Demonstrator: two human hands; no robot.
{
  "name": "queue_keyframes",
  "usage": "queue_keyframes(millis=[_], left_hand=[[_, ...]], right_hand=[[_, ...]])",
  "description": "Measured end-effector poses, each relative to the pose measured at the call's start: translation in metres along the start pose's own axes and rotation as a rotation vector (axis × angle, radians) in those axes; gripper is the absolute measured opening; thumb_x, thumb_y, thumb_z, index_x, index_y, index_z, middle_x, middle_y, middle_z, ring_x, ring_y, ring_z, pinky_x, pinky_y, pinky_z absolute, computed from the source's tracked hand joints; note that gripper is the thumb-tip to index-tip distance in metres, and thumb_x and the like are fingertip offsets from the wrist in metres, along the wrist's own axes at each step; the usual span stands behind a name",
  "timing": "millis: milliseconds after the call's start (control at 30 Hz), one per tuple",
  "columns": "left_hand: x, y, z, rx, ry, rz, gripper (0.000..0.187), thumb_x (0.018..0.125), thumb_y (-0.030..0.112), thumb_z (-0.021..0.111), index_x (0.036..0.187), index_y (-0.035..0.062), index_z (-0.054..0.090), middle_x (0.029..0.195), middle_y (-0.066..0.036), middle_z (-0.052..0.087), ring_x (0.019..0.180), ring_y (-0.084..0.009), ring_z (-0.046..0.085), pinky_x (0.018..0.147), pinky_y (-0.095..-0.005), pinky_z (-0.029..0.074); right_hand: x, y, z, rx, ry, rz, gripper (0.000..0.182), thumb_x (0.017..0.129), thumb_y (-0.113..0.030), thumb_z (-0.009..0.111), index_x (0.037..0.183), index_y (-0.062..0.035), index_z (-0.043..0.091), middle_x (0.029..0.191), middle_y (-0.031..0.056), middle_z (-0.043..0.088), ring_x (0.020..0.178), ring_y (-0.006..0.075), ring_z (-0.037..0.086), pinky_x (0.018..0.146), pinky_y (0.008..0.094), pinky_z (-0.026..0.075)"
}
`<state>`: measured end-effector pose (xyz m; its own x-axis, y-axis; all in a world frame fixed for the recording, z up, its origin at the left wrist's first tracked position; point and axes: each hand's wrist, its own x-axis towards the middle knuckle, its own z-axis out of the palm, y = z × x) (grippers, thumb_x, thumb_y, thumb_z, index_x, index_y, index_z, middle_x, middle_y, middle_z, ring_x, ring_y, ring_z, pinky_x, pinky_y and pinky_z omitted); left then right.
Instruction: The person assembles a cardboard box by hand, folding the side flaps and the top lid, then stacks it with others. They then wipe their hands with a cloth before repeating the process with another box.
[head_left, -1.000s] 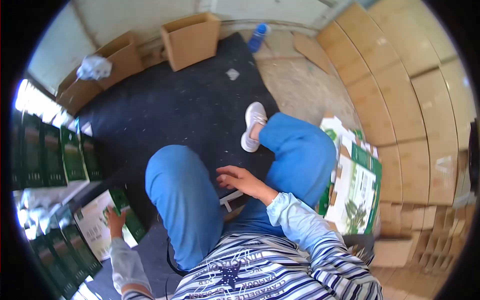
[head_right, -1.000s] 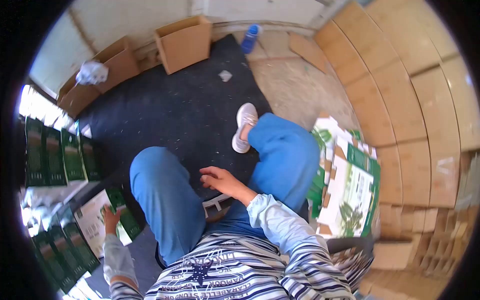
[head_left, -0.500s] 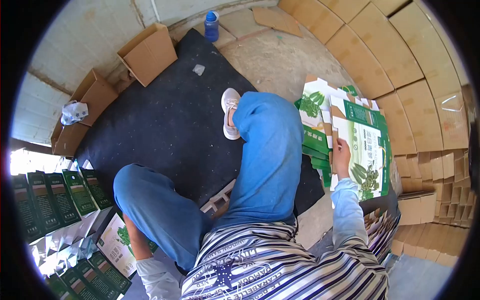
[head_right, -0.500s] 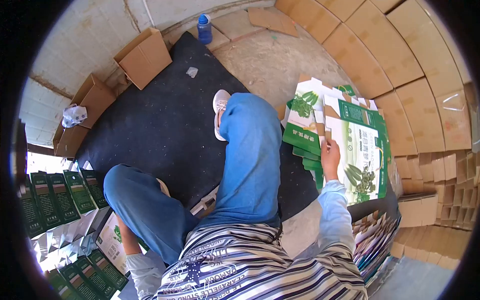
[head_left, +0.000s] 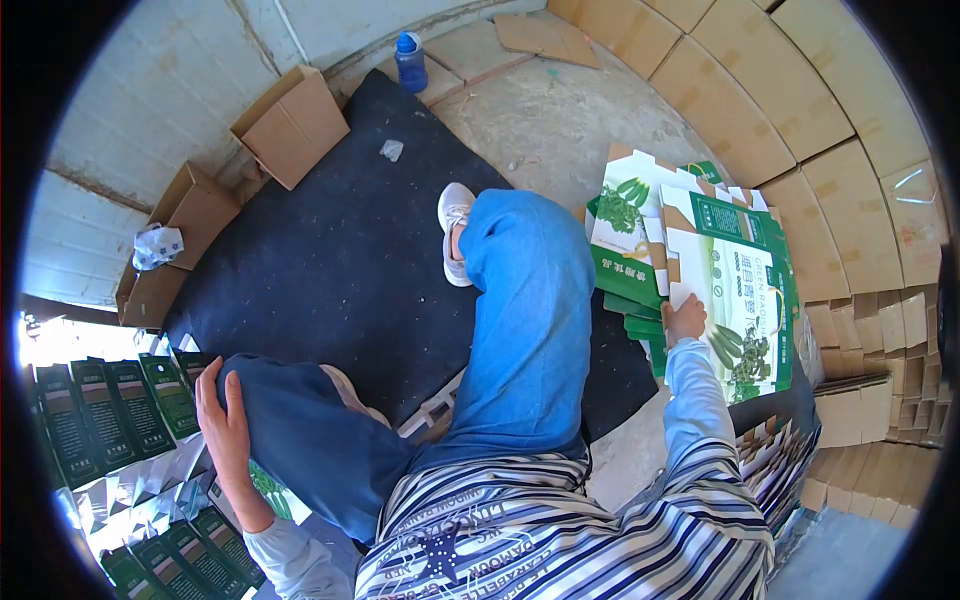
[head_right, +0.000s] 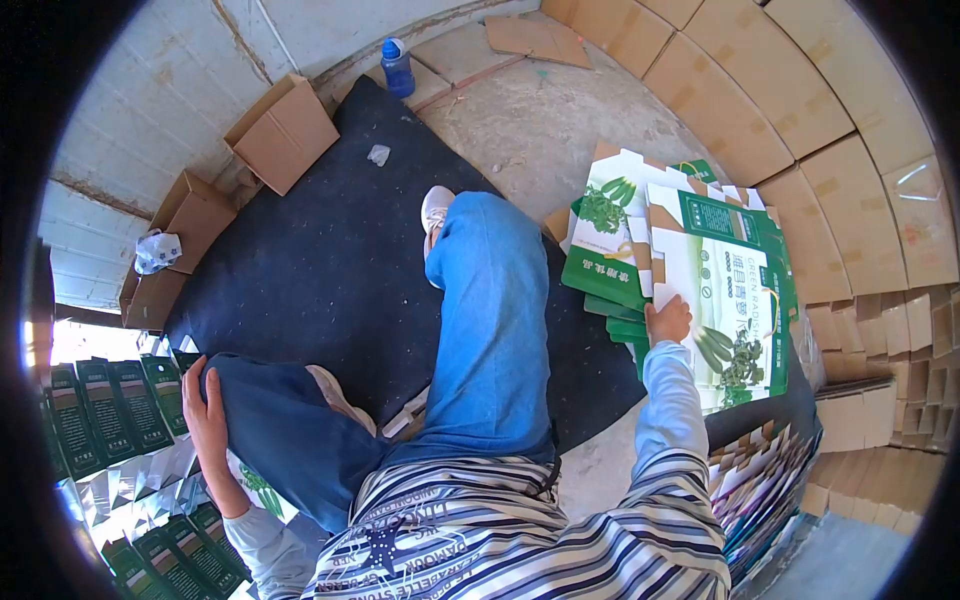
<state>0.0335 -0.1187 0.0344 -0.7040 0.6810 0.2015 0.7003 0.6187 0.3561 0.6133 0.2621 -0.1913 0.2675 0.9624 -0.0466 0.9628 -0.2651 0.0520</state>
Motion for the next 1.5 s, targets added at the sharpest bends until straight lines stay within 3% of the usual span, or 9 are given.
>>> queue_keyframes(millis=[167, 300, 567, 733, 867, 1033, 1233, 1433, 1500], left_hand=[[-0.004, -0.016, -0.004, -0.015, 0.021, -0.025, 0.035, 0.098, 0.027, 0.047, 0.117, -0.0003, 0.056, 0.113, -0.019, 0.059, 0.107, -0.0341, 0.056, 0.095, -0.0384, 0.041], [-0.007, -0.018, -0.005, -0.051, 0.048, -0.047, 0.035, 0.097, 0.027, 0.049, 0.117, 0.0000, 0.056, 0.113, -0.018, 0.059, 0.107, -0.0335, 0.056, 0.095, -0.0378, 0.041], [-0.006, -0.020, -0.007, -0.026, 0.001, -0.070, 0.040, 0.098, 0.032, 0.046, 0.121, -0.0002, 0.054, 0.118, -0.020, 0.057, 0.112, -0.0346, 0.053, 0.097, -0.0386, 0.039], [0.010, 0.012, -0.004, 0.102, 0.103, 0.113, 0.041, 0.087, 0.020, 0.063, 0.121, -0.0007, 0.053, 0.124, -0.021, 0.053, 0.115, -0.0368, 0.051, 0.099, -0.0418, 0.039], [0.046, 0.048, 0.003, -0.062, 0.080, 0.272, 0.040, 0.085, 0.019, 0.065, 0.118, -0.0011, 0.054, 0.121, -0.022, 0.056, 0.112, -0.0378, 0.054, 0.095, -0.0420, 0.042], [0.093, 0.045, 0.043, -0.202, -0.039, 0.335, 0.041, 0.082, 0.023, 0.066, 0.114, -0.0001, 0.056, 0.114, -0.021, 0.059, 0.105, -0.0390, 0.057, 0.089, -0.0427, 0.046], [0.102, 0.021, 0.062, -0.139, -0.038, 0.184, 0.046, 0.084, 0.028, 0.065, 0.121, 0.0021, 0.052, 0.115, -0.020, 0.057, 0.105, -0.0384, 0.057, 0.087, -0.0445, 0.048], [0.103, 0.019, 0.049, -0.371, 0.142, 0.058, 0.047, 0.086, 0.031, 0.065, 0.119, -0.0001, 0.053, 0.112, -0.020, 0.058, 0.099, -0.0349, 0.061, 0.083, -0.0411, 0.050], [0.103, 0.016, 0.054, -0.449, 0.132, 0.045, 0.048, 0.086, 0.033, 0.065, 0.117, -0.0010, 0.054, 0.112, -0.020, 0.059, 0.095, -0.0322, 0.063, 0.081, -0.0396, 0.051]], right_hand=[[0.012, 0.013, 0.003, -0.046, -0.037, -0.094, 0.055, 0.075, -0.042, 0.072, 0.107, -0.0015, 0.053, 0.106, 0.0207, 0.059, 0.099, 0.0371, 0.059, 0.081, 0.0456, 0.050], [0.018, 0.019, 0.003, -0.048, -0.068, -0.232, 0.032, 0.083, -0.030, 0.061, 0.092, -0.0001, 0.060, 0.089, 0.0212, 0.064, 0.085, 0.0372, 0.064, 0.074, 0.0464, 0.051], [0.066, 0.106, -0.016, 0.091, 0.282, -0.129, 0.023, 0.092, -0.022, 0.040, 0.091, -0.0067, 0.057, 0.079, 0.0232, 0.065, 0.074, 0.0415, 0.064, 0.065, 0.0532, 0.049], [0.067, 0.074, -0.153, 0.230, 0.656, -0.182, 0.027, 0.097, -0.025, 0.040, 0.096, -0.0044, 0.056, 0.085, 0.0224, 0.065, 0.076, 0.0423, 0.062, 0.066, 0.0498, 0.048], [0.055, 0.024, -0.247, 0.713, 0.876, -0.333, 0.029, 0.099, -0.025, 0.042, 0.105, 0.0009, 0.055, 0.091, 0.0190, 0.064, 0.082, 0.0308, 0.061, 0.074, 0.0401, 0.047], [0.055, -0.071, -0.307, 1.737, 0.632, -0.472, 0.032, 0.100, -0.026, 0.041, 0.108, 0.0023, 0.056, 0.101, 0.0095, 0.063, 0.090, 0.0183, 0.059, 0.077, 0.0323, 0.047], [-0.012, -0.222, -0.365, 2.109, 0.122, -0.547, 0.025, 0.099, -0.023, 0.043, 0.103, -0.0015, 0.056, 0.094, 0.0045, 0.060, 0.088, 0.0137, 0.060, 0.076, 0.0291, 0.050], [-0.065, -0.324, -0.312, 1.861, -0.276, -0.729, 0.017, 0.098, -0.016, 0.045, 0.098, -0.0038, 0.056, 0.087, 0.0019, 0.059, 0.076, 0.0092, 0.057, 0.065, 0.0255, 0.048], [-0.097, -0.347, -0.284, 1.825, -0.418, -0.590, 0.016, 0.098, -0.016, 0.046, 0.095, -0.0052, 0.056, 0.082, -0.0007, 0.057, 0.070, 0.0076, 0.055, 0.061, 0.0227, 0.046]])
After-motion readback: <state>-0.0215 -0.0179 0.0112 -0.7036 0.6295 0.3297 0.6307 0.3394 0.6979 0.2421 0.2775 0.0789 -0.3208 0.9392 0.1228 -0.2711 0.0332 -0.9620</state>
